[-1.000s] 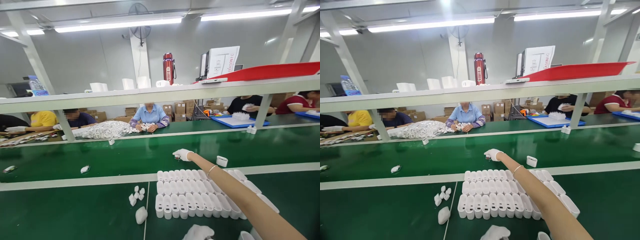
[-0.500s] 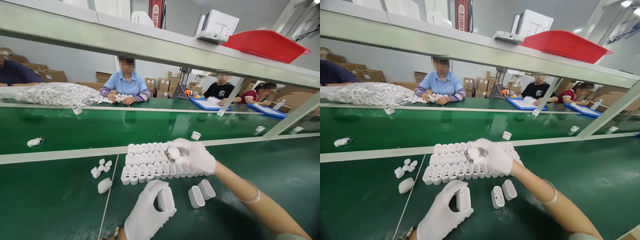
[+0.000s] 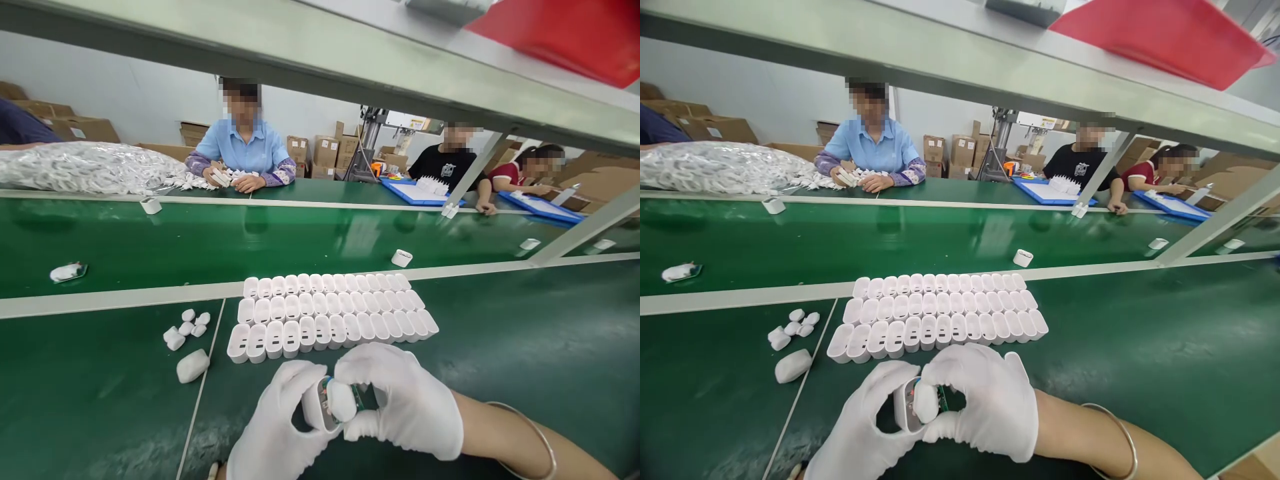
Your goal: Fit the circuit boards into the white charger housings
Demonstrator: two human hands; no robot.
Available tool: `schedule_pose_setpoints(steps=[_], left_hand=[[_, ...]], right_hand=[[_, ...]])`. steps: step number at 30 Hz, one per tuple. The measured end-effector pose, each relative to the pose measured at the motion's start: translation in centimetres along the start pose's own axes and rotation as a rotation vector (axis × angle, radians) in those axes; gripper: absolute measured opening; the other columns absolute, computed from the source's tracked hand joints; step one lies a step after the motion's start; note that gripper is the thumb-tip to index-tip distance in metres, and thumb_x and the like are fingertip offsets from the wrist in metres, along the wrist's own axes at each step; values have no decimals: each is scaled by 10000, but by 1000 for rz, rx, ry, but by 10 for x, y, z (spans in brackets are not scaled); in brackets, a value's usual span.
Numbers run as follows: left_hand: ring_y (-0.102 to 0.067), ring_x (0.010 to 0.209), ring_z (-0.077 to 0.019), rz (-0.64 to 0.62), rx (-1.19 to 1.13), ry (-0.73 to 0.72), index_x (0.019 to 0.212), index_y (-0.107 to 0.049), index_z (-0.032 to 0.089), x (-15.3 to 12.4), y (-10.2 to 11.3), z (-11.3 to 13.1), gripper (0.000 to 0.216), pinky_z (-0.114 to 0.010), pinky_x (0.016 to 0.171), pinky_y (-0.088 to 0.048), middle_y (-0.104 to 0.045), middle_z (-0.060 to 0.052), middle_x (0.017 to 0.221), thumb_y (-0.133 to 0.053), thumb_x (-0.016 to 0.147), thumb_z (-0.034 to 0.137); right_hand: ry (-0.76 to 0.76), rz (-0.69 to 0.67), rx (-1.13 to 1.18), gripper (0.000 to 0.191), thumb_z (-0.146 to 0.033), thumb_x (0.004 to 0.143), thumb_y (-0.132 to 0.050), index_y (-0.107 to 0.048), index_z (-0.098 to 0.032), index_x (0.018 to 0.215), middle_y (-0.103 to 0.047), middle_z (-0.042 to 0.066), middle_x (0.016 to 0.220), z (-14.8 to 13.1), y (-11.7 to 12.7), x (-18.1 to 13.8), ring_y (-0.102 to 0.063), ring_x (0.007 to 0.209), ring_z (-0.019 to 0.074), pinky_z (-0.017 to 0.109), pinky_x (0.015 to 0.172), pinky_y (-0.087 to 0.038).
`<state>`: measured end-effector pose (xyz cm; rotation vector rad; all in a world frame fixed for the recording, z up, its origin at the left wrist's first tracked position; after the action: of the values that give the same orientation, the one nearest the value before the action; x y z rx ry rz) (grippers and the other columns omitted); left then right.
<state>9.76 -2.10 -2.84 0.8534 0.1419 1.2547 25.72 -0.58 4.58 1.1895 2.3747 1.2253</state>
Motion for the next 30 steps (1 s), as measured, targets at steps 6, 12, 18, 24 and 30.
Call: schedule_pose_setpoints(steps=[6,12,18,24,30], left_hand=[[-648,935,-188,73,3,5,1150,-524,290,0,1,2,456,-326,826,-574,-586,-34,1078,-704,742,195],[-653,927,-188,34,33,50,1104,-551,293,1,1,1,436,-326,823,-579,-607,-22,1065,-691,712,164],[-637,978,-195,-22,38,98,1109,-553,305,0,0,-3,441,-337,862,-567,-604,-14,1106,-688,708,182],[-641,946,-192,-15,-19,68,1094,-565,288,-1,0,1,447,-319,827,-570,-610,-21,1086,-683,689,143],[-642,946,-190,-3,-18,42,1102,-558,295,1,-1,-1,455,-315,821,-575,-610,-19,1078,-756,696,238]], right_hand=[[-116,6,-246,158,-410,779,-726,-628,-297,830,-635,-59,850,-4,-5,-6,-535,722,126,274,638,-300],[-9,69,-418,265,-526,870,-573,-579,-269,806,-596,-49,767,-9,-9,-7,-482,612,123,289,570,-199],[59,128,-560,591,-640,946,-149,-545,-248,746,-542,-26,684,-10,-15,-8,-409,544,148,312,547,-166],[37,74,-471,421,-576,951,-356,-576,-255,790,-576,-36,729,-13,-11,-10,-457,593,141,299,567,-205],[46,75,-441,356,-552,940,-426,-581,-261,805,-604,-49,774,-18,-4,-10,-477,616,123,290,586,-223]])
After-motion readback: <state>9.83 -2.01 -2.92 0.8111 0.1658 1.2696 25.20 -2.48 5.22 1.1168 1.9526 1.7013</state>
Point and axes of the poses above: each hand's wrist, its own x-axis towards the middle knuckle, its own y-axis out of the back of the hand, z = x × y, the point moved 5 cm from there along x, towards the middle knuckle
